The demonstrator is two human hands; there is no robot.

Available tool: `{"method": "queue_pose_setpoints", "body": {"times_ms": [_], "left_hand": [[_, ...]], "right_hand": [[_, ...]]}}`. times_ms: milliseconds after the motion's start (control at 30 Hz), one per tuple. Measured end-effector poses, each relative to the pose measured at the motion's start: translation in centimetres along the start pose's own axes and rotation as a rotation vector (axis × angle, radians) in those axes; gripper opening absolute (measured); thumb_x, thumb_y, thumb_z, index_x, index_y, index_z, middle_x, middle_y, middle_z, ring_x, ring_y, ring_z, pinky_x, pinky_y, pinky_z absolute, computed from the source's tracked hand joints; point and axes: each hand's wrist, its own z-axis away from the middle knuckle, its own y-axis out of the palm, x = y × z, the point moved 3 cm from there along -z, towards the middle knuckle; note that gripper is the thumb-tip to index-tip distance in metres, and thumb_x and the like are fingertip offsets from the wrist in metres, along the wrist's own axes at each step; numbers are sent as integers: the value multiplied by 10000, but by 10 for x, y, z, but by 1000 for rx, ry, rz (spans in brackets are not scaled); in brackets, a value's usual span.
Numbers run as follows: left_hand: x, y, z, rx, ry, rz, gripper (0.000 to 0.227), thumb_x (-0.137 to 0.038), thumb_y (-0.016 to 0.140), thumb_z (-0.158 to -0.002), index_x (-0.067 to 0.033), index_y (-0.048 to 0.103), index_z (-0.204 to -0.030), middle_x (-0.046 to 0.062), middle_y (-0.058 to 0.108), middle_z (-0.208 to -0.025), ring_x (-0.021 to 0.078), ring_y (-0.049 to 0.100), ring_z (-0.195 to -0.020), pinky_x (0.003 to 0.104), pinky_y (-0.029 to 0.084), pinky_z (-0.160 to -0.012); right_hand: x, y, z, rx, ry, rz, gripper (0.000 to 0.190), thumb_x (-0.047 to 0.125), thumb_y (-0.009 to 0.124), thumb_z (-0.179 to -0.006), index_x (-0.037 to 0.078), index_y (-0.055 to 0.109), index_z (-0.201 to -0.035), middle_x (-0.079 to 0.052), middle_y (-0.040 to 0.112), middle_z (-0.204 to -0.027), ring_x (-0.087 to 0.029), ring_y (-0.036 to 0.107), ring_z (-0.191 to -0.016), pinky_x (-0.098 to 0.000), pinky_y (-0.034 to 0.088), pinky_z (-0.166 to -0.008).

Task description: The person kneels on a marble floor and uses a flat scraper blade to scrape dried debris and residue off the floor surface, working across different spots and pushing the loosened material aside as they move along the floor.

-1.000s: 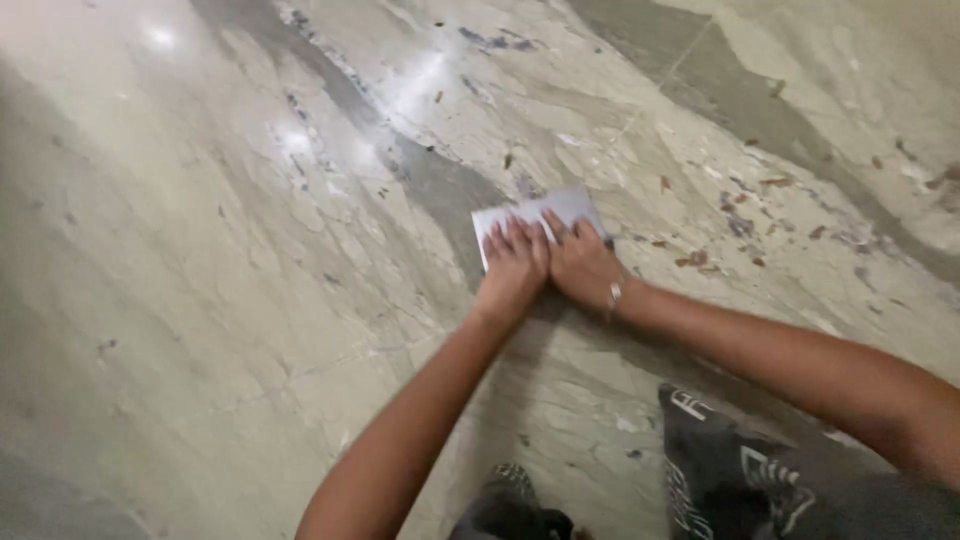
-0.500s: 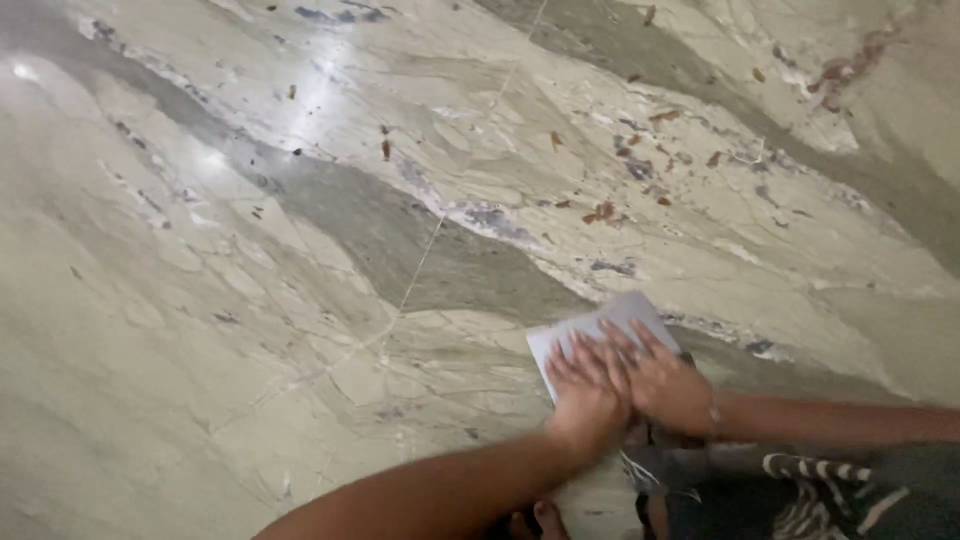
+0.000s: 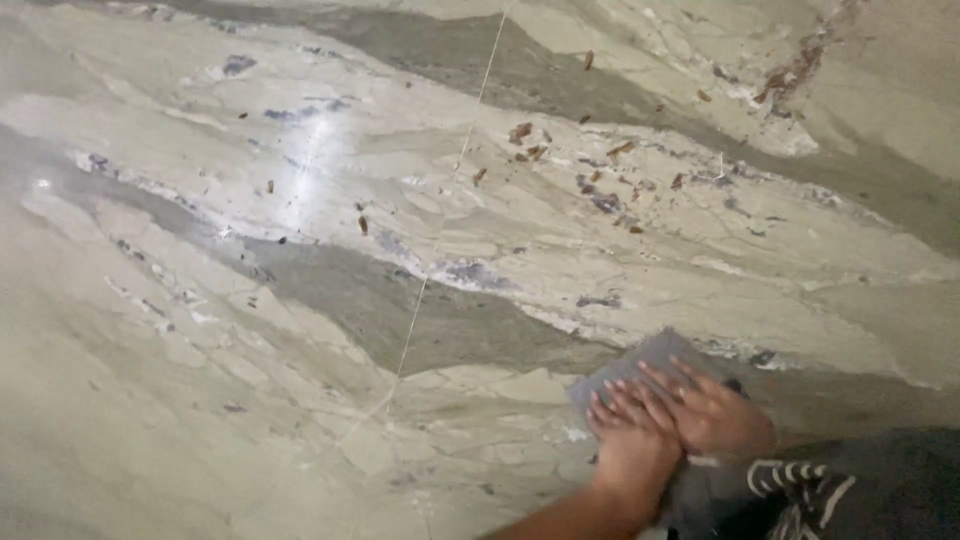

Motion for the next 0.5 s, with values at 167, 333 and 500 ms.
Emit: {"method": "queue_pose_setpoints", "body": {"times_ms": [167,333,500], "left_hand": [[16,-10,-48,-44,46,-117,877,-435,555,-836,219,400,-1399,527,445,-1319,731,414,-1184,809,438,-842],[179,-66,-183,-251,-207,-413,679,-176,612,-941,84,316,-1494,394,398,-1458,613,468,-1276,684,438,-961],[235,-205,-125,-485,-107,-7,874,-101,678,-868,31,198,-1587,237,271,-1650,370,295,-1545,595,245,-1235]], "right_hand": [[-34,-4,-16,41,141,130,587,181,517,-916,159,463,-1500,-113,423,-1577,-319,315,-1493,-555,180,-1233],[-190,12,-172,49,265,244,477,153,542,-945,133,576,-1420,-97,493,-1550,-287,375,-1497,-521,229,-1245],[-201,-81,-258,-53,313,98,310,110,574,-1063,186,673,-1347,-71,641,-1452,-263,662,-1191,-493,513,-1015]]}}
